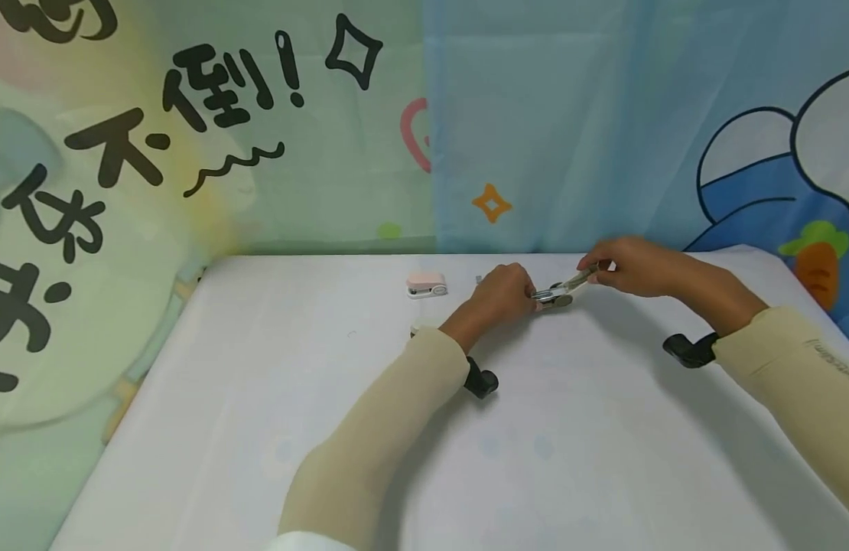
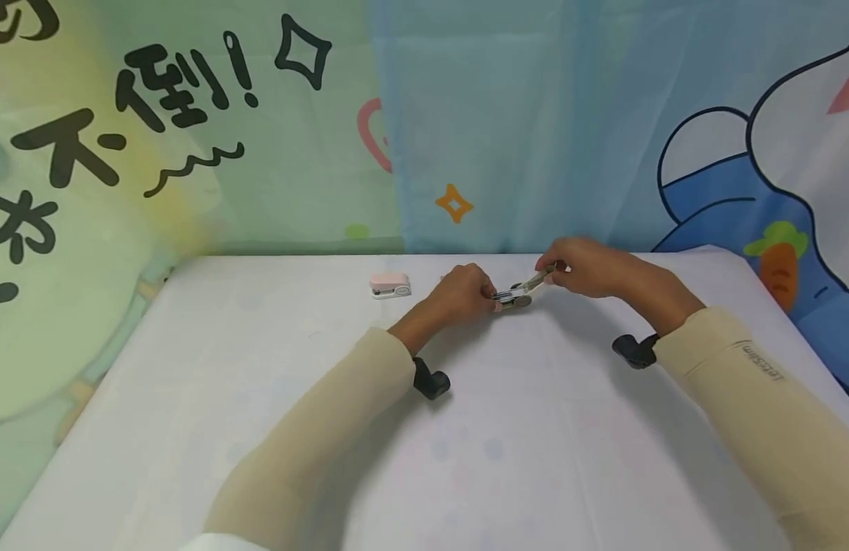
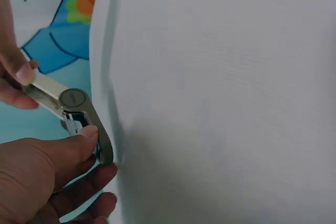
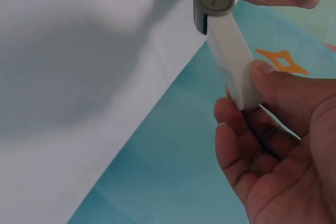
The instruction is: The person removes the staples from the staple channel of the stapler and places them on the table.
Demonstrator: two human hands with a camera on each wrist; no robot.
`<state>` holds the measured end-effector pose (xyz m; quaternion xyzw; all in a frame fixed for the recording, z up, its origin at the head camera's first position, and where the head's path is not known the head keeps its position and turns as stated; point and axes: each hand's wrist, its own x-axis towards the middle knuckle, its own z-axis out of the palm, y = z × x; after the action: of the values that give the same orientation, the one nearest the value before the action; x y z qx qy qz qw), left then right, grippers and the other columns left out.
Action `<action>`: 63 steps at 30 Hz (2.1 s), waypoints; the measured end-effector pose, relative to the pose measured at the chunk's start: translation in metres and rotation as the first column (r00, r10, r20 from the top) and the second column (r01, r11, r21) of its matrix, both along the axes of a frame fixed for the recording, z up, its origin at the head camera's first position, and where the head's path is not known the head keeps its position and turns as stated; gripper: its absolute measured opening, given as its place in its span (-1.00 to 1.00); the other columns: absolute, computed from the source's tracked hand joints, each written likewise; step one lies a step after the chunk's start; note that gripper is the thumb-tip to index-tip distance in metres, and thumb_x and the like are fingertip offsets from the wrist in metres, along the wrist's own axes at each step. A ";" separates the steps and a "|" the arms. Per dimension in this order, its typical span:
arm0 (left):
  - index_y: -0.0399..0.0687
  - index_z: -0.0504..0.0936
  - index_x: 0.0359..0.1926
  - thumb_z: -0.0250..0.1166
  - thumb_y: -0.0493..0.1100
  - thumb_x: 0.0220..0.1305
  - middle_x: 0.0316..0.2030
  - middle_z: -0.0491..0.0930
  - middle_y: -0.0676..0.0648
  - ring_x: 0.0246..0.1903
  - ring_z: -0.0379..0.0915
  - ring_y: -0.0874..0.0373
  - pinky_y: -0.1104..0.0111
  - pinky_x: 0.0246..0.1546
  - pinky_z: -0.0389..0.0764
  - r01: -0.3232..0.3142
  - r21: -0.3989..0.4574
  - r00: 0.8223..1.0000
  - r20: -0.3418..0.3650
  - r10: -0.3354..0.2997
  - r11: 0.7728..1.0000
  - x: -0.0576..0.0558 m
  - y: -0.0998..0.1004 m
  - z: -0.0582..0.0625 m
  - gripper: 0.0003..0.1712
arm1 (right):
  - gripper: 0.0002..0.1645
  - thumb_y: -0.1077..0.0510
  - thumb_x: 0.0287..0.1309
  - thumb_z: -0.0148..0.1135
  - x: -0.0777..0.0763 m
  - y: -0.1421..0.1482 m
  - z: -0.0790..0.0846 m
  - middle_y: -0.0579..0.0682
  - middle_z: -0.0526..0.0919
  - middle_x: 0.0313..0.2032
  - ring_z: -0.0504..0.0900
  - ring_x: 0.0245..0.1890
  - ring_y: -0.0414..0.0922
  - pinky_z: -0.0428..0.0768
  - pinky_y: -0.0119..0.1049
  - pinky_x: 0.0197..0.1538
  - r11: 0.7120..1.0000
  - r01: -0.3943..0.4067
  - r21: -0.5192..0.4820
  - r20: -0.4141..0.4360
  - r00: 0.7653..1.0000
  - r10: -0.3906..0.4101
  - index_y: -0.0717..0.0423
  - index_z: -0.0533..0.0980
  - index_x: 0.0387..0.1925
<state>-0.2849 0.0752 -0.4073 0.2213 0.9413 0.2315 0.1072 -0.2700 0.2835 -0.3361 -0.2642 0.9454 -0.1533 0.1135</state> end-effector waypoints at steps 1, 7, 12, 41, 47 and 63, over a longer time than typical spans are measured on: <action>0.02 0.79 -0.26 0.44 -0.05 0.18 -0.43 0.64 0.18 -0.47 0.43 0.30 0.48 -0.46 0.42 -0.016 0.001 1.000 -0.009 0.016 1.000 -0.002 0.002 0.000 -0.84 | -0.73 0.37 0.21 0.23 -0.002 0.000 0.001 0.17 0.61 -0.17 0.58 -0.21 0.06 0.57 -0.08 -0.26 1.000 0.007 0.004 -0.004 1.000 -0.007 0.38 0.59 -0.05; 0.05 0.79 -0.24 0.42 -0.02 0.20 -0.44 0.63 0.18 -0.47 0.42 0.29 0.46 -0.48 0.43 -0.079 -0.042 0.997 -0.018 0.078 0.996 -0.010 0.013 -0.001 -0.83 | -0.74 0.38 0.21 0.22 -0.009 0.003 0.001 0.20 0.60 -0.18 0.57 -0.19 0.11 0.54 -0.02 -0.23 0.999 0.024 0.026 -0.023 0.999 -0.024 0.40 0.59 -0.07; 0.09 0.78 -0.18 0.41 0.02 0.21 -0.35 0.65 0.18 -0.43 0.44 0.31 0.44 -0.45 0.46 -0.097 -0.105 0.995 -0.013 0.096 0.990 -0.010 0.021 -0.004 -0.79 | -0.75 0.39 0.19 0.23 -0.012 0.013 -0.010 0.15 0.61 -0.23 0.56 -0.19 0.10 0.53 0.00 -0.19 0.999 0.021 0.038 -0.013 1.000 -0.021 0.39 0.60 -0.08; -0.19 0.62 0.10 0.29 0.04 0.32 -0.07 0.65 -0.03 -0.18 0.51 0.19 0.37 -0.19 0.51 0.098 0.059 0.995 0.017 -0.099 0.993 -0.013 -0.093 0.022 -0.53 | -0.69 0.30 0.21 0.27 -0.005 -0.047 -0.022 0.25 0.62 -0.06 0.50 0.04 0.21 0.46 0.08 0.07 0.999 -0.019 -0.033 -0.277 0.961 0.009 0.36 0.60 -0.02; -0.19 0.65 0.05 0.27 0.04 0.34 -0.13 0.66 -0.03 -0.22 0.53 0.21 0.35 -0.19 0.52 0.101 0.074 0.994 0.029 -0.103 0.992 -0.006 -0.140 0.030 -0.56 | -0.71 0.23 0.26 0.26 -0.002 -0.085 -0.027 0.20 0.62 -0.05 0.50 0.05 0.18 0.46 0.05 0.07 0.991 -0.115 -0.075 -0.257 0.962 0.092 0.31 0.62 -0.03; -0.16 0.67 0.00 0.56 -0.06 -0.01 -0.30 0.63 0.05 -0.32 0.51 0.19 0.40 -0.29 0.51 0.119 0.186 0.971 0.185 -0.154 0.975 0.030 -0.196 0.002 -0.46 | -0.74 0.20 0.43 0.05 -0.002 -0.180 -0.058 0.03 0.65 -0.22 0.56 -0.20 -0.09 0.49 -0.13 -0.06 0.928 -0.296 -0.227 -0.123 0.954 0.274 0.22 0.64 -0.15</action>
<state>-0.2551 -0.1207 -0.4055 0.2701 0.8846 0.3254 0.1966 -0.2718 0.1039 -0.3938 -0.4174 0.8751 -0.2378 0.0589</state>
